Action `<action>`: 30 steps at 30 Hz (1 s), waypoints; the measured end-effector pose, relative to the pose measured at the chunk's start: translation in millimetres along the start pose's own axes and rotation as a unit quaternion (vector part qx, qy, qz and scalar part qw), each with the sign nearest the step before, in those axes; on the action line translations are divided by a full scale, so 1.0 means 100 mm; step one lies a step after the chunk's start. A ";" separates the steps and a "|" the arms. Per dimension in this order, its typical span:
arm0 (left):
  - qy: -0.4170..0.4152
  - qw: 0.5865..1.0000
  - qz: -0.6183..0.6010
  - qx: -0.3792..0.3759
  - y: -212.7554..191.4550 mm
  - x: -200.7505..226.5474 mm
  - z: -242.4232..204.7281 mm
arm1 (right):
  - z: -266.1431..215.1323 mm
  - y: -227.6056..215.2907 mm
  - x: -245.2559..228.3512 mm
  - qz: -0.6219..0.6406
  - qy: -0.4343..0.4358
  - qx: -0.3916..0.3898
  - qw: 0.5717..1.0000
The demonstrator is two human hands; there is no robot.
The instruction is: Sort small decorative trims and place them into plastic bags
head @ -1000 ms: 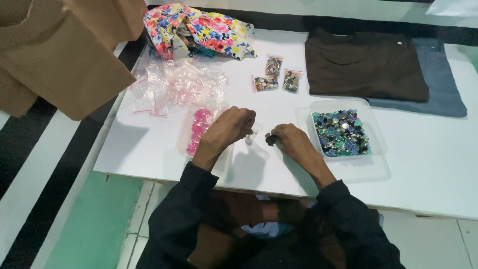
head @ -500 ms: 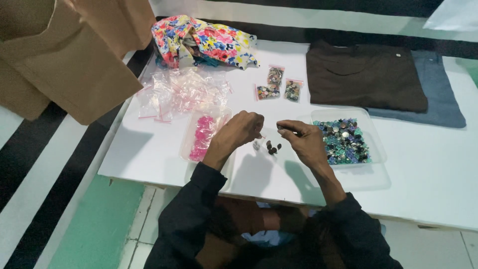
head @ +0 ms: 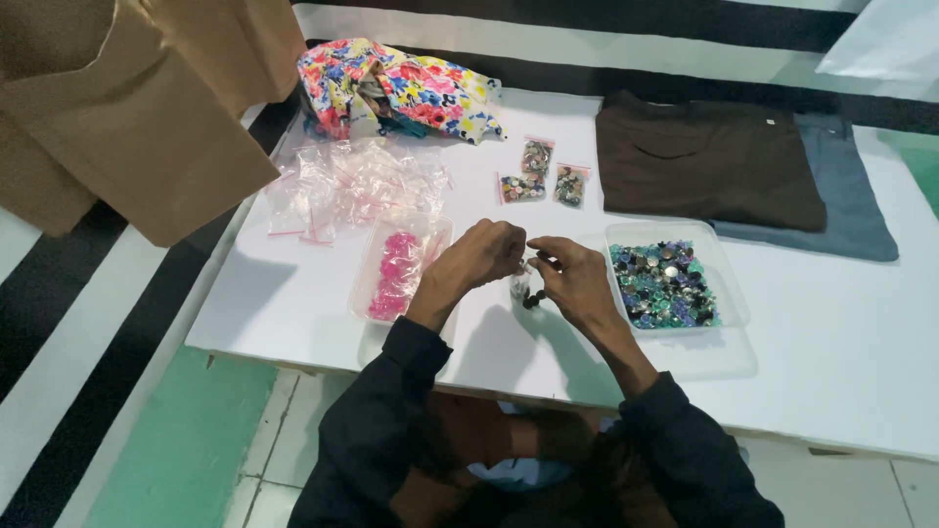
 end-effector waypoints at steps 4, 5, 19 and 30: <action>-0.007 1.000 0.001 -0.012 -0.13 0.09 -0.17 | -0.05 -0.06 0.05 -0.028 -0.025 0.032 0.999; -0.018 1.000 0.000 -0.010 -0.14 0.04 -0.18 | -0.08 -0.05 0.12 -0.069 -0.005 0.009 0.998; -0.053 0.998 0.022 -0.022 -0.15 -0.05 -0.27 | -0.24 0.29 0.76 -0.144 0.073 -0.104 0.981; -0.023 1.000 -0.008 -0.008 -0.23 0.16 -0.37 | 0.11 -0.01 -0.34 -0.063 -0.064 -0.067 0.994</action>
Point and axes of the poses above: each hand's wrist, its own z-axis towards the middle knuckle, its own y-axis out of the palm, x = y × z, the point moved 2 cm from there along z, towards the middle knuckle, and after that the axes turned 12 degrees about -x, right-handed, at the moved point
